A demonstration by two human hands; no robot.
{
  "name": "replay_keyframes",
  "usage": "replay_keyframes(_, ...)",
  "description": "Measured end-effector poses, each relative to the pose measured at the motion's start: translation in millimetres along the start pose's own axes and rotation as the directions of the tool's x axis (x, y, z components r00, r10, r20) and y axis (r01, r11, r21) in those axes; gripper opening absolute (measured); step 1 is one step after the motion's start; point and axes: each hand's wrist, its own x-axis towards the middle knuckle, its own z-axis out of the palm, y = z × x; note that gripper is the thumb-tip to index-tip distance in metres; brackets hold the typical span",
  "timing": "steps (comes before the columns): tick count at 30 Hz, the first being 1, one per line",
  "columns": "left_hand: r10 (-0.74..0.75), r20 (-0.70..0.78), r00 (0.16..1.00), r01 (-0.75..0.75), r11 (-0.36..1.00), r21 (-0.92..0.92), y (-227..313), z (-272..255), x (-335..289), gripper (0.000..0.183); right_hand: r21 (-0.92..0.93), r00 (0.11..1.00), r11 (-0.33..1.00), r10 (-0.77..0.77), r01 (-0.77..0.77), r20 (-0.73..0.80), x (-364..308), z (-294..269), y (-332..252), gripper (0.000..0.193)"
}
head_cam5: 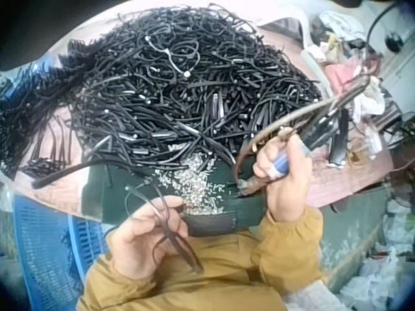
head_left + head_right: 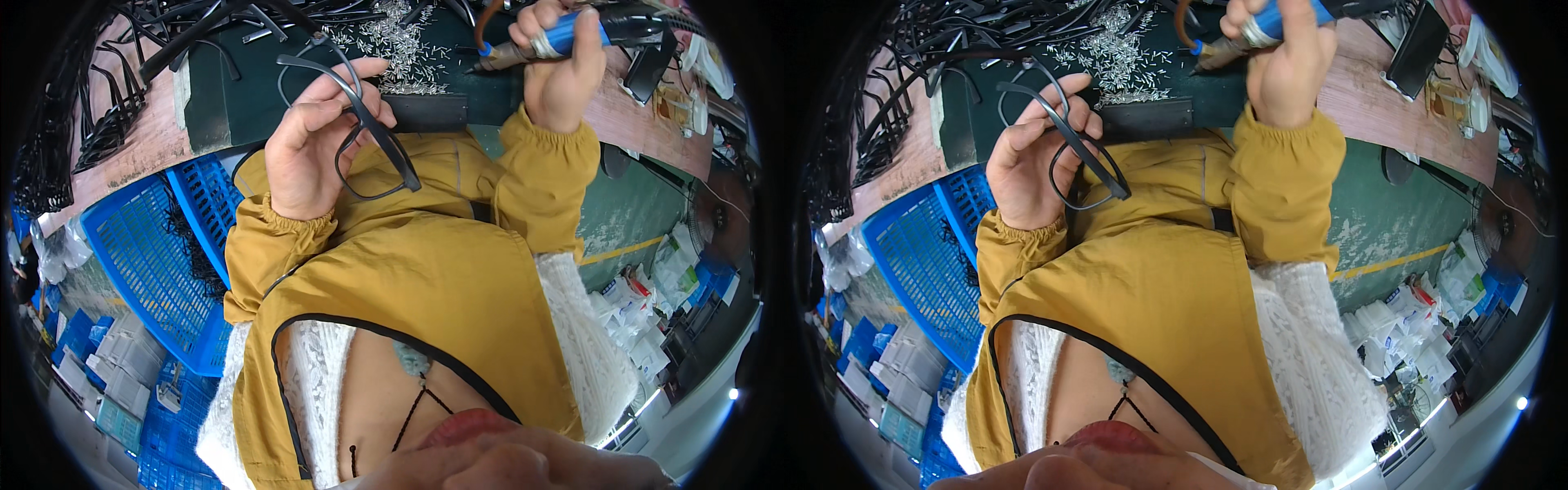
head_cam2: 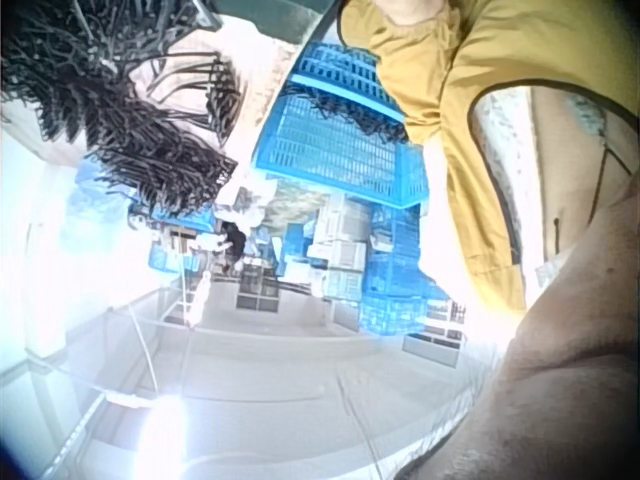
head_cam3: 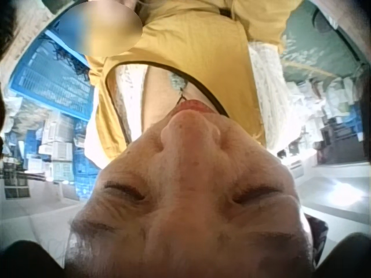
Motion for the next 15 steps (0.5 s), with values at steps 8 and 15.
replay_keyframes(8,0.393,-0.013,0.92,-0.368,0.872,0.323,-22.1,28.7,4.1,0.026,-0.599,0.965,0.793,0.061,0.109,0.256,-118.0,28.2,-29.1,0.045)
replay_keyframes(15,0.63,0.242,0.738,-0.65,0.565,0.509,-42.8,20.3,-0.1,0.047,-0.668,0.952,0.725,0.056,0.168,0.3,-100.6,41.1,-25.5,0.033)
